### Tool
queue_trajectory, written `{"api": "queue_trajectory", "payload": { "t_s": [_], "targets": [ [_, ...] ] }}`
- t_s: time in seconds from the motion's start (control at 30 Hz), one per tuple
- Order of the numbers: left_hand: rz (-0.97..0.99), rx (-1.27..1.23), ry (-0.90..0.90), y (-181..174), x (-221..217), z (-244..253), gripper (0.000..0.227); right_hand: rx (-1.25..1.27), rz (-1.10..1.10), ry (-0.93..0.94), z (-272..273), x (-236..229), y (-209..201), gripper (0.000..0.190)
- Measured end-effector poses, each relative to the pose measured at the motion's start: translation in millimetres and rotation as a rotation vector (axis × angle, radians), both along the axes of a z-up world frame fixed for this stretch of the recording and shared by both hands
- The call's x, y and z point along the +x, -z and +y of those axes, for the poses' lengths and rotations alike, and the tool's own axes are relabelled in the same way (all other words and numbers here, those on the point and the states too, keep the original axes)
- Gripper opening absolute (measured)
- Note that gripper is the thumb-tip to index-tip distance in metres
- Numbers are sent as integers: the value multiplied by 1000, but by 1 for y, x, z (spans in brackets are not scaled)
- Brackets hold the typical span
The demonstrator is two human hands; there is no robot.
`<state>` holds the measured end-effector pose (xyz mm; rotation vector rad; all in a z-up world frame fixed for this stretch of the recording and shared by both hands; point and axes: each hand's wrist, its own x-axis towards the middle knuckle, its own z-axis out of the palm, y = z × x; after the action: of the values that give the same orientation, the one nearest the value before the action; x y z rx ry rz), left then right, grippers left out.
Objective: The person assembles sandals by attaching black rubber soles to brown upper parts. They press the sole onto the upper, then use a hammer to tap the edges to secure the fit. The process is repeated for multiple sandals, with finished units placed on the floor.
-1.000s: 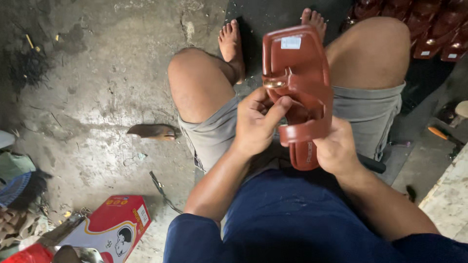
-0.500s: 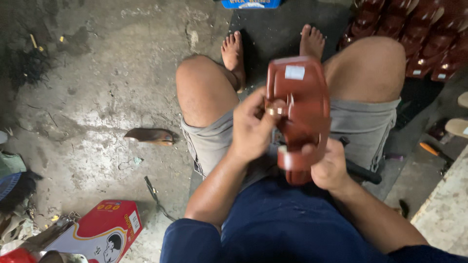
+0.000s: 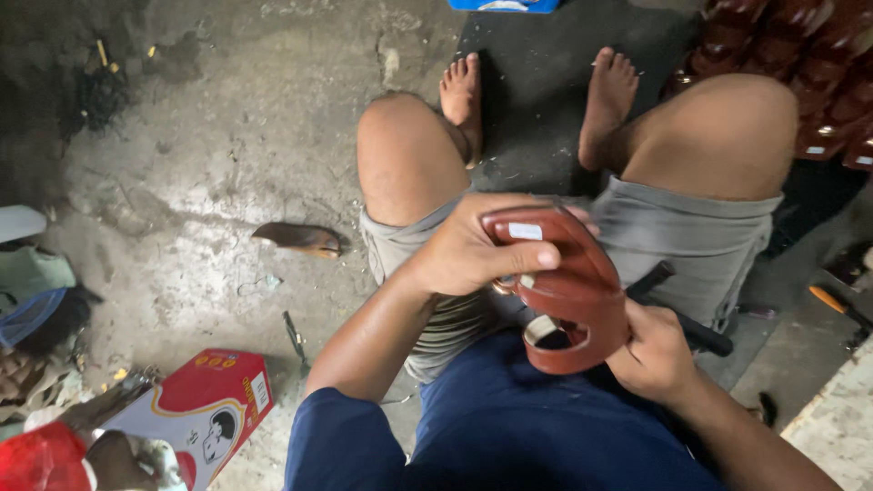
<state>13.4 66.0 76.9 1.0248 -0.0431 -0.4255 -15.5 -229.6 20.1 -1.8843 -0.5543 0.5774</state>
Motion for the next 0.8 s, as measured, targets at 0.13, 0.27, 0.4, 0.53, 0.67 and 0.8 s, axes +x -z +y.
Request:
{"api": "queue_trajectory", "payload": {
  "t_s": [0.13,0.27,0.4,0.53,0.67,0.8],
  "targets": [
    [-2,40,50,-1,-9,-4,32,55,15,-47,-12,-6,14,31],
    [-197,71,106,3,-12,2,23,178,42,-137,-23,-6,26,18],
    [-184,38,100,1,-8,0,21,384,205,-220,-21,-1,26,9],
    [-22,156,74,-8,0,-2,26,227,340,-165,-16,4,6,22],
    [105,306,-47,-14,38,-1,38,122,633,85,-12,5,-29,49],
    [-226,432,-150,-4,89,5,53,69,606,260,-26,33,-34,46]
  ]
}}
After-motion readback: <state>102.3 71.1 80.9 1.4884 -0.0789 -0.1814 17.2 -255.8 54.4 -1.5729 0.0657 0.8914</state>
